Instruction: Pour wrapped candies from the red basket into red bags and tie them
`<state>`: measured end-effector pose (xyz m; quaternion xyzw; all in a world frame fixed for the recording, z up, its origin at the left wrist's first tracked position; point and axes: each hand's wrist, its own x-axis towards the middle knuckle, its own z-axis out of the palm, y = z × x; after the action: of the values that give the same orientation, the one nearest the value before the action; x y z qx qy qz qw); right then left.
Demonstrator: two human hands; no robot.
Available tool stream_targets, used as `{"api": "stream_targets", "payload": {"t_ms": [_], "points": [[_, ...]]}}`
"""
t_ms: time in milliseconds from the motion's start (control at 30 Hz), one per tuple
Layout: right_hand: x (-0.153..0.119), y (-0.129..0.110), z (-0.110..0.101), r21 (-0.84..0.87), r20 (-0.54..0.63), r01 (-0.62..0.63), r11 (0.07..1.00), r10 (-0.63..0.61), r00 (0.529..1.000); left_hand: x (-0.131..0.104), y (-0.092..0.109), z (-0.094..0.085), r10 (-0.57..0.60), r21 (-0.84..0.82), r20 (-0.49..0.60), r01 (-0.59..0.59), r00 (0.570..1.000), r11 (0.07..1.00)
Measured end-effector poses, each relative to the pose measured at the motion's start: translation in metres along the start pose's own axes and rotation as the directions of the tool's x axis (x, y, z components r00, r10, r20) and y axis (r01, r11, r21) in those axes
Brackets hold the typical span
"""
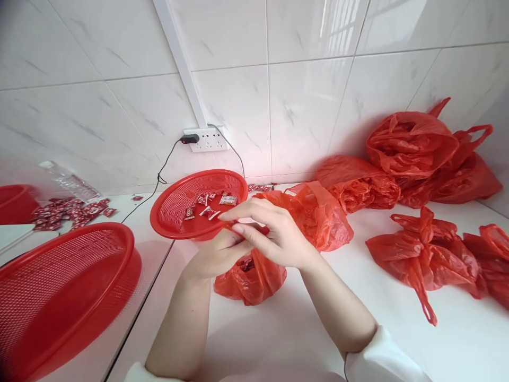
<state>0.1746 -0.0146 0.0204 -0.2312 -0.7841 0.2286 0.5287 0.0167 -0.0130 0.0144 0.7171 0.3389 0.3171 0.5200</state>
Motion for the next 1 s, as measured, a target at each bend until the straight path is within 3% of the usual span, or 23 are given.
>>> {"api": "stream_targets", "payload": {"t_ms": [167, 267, 433, 633, 800, 867, 933, 1000], "points": [[-0.006, 0.012, -0.007, 0.031, 0.056, -0.214, 0.976, 0.212, 0.976, 0.001, -0.005, -0.002, -0.098, -0.225, -0.120, 0.069, 0.988, 0.972], [-0.012, 0.021, -0.009, 0.073, 0.062, -0.270, 0.960, 0.266, 0.962, 0.004, -0.012, -0.004, -0.138, -0.264, -0.174, 0.088, 0.975, 0.960], [-0.017, 0.030, -0.008, 0.111, -0.027, -0.348, 0.931, 0.353, 0.935, 0.010, -0.020, -0.004, -0.211, -0.239, -0.138, 0.174, 0.968, 0.955], [-0.019, 0.045, -0.024, 0.138, -0.191, -0.413, 0.900, 0.434, 0.881, 0.017, -0.023, -0.010, -0.209, -0.326, -0.213, 0.132, 0.954, 0.936], [-0.022, 0.044, -0.043, 0.195, -0.276, -0.403, 0.894, 0.445, 0.852, 0.020, -0.027, -0.016, -0.267, -0.407, -0.098, 0.206, 0.959, 0.890], [-0.024, 0.036, -0.049, 0.224, -0.177, -0.371, 0.901, 0.411, 0.894, 0.020, -0.028, -0.018, -0.256, -0.438, -0.098, 0.189, 0.962, 0.879], [-0.025, 0.026, -0.052, 0.206, 0.065, -0.355, 0.912, 0.349, 0.935, 0.020, -0.029, -0.019, -0.229, -0.478, -0.115, 0.148, 0.967, 0.866], [-0.026, 0.017, -0.051, 0.130, 0.320, -0.339, 0.932, 0.285, 0.904, 0.020, -0.029, -0.020, -0.206, -0.532, -0.087, 0.129, 0.975, 0.837]]}}
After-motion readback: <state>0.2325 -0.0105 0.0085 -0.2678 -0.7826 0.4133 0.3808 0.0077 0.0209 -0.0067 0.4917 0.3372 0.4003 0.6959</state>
